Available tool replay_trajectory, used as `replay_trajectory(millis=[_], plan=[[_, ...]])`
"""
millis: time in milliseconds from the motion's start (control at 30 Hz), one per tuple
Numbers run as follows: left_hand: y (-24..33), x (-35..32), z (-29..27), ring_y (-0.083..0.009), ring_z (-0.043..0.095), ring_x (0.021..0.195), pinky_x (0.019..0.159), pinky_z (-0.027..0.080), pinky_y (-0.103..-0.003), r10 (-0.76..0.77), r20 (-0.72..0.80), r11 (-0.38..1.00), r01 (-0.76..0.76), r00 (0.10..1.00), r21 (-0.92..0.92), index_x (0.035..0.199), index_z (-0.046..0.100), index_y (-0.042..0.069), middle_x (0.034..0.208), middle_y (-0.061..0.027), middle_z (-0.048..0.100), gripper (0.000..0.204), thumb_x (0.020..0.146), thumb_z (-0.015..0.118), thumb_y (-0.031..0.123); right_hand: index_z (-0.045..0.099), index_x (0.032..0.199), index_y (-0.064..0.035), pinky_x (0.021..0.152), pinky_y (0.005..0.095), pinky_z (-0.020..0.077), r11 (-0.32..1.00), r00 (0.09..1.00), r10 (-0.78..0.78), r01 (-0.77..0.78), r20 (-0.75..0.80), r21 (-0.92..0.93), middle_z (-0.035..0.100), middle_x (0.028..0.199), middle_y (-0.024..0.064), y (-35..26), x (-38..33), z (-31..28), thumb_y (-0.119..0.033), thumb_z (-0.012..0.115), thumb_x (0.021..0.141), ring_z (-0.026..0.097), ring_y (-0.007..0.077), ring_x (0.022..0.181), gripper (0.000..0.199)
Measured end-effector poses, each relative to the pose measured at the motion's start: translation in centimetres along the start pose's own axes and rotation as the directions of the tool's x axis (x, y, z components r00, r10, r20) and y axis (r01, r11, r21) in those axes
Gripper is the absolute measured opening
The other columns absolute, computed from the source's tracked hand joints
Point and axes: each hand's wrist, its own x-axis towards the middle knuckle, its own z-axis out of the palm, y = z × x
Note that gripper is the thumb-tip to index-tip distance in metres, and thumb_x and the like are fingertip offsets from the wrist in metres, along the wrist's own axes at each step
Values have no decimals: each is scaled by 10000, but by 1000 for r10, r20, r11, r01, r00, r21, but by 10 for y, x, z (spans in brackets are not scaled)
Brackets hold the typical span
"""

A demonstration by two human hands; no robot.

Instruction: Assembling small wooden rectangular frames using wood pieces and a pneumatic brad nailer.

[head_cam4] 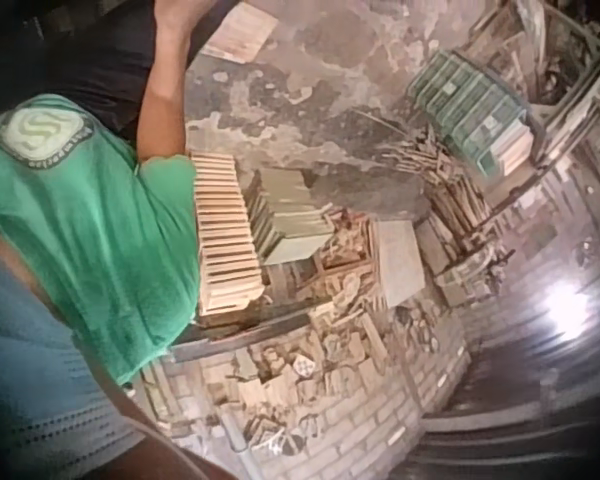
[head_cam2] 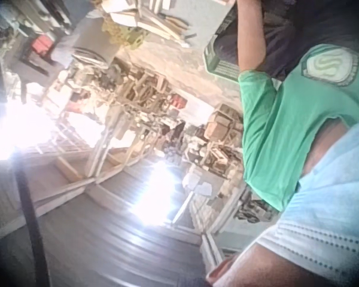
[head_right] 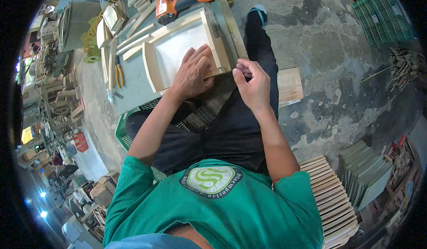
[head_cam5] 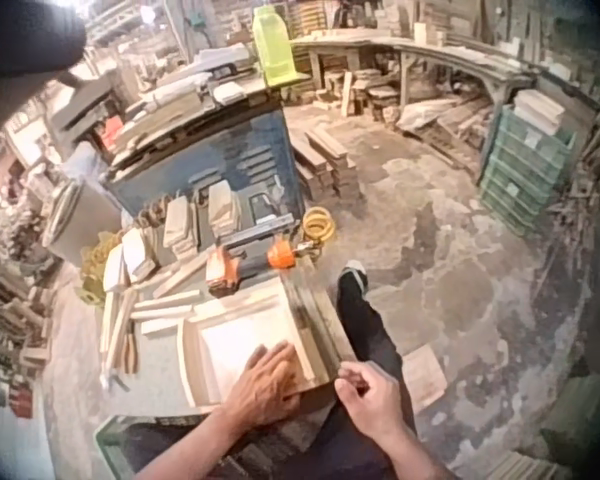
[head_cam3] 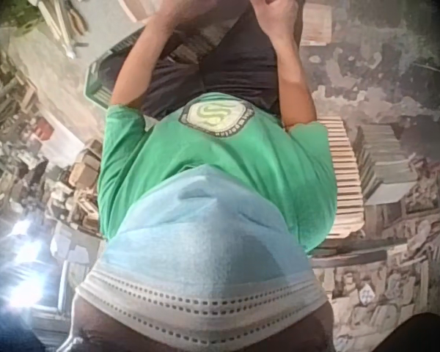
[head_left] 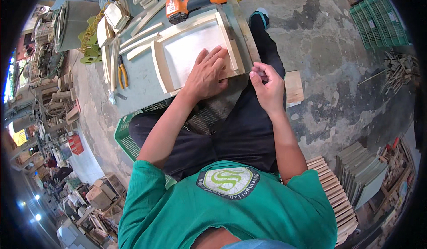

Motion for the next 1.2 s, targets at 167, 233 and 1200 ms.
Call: replay_trajectory(millis=[167,233,1200], plan=[[1,2,0,-301,367,1437,1176,271,-548,21,-22,1000,-21,1000,13,987,523,50,1458,-131,474,404,681,761,163,655,1153,-7,874,332,525,935,968,-241,251,70,-248,678,1070,126,5,10,7,-234,718,885,670,255,967,356],[1,1,1,-300,373,1435,1174,273,-551,27,-25,999,-27,999,17,993,521,52,1461,-130,472,408,683,762,166,654,1134,-24,917,374,511,912,957,-279,292,84,-287,652,1140,136,4,11,13,-234,716,848,637,321,1048,359],[6,-8,18,-277,433,1401,1174,245,-578,-117,-164,988,98,980,-119,1458,343,120,1431,-110,516,842,737,763,230,629,1020,-67,897,410,489,783,877,-472,466,94,-412,666,1099,98,40,10,20,-125,782,773,610,324,1023,296]])
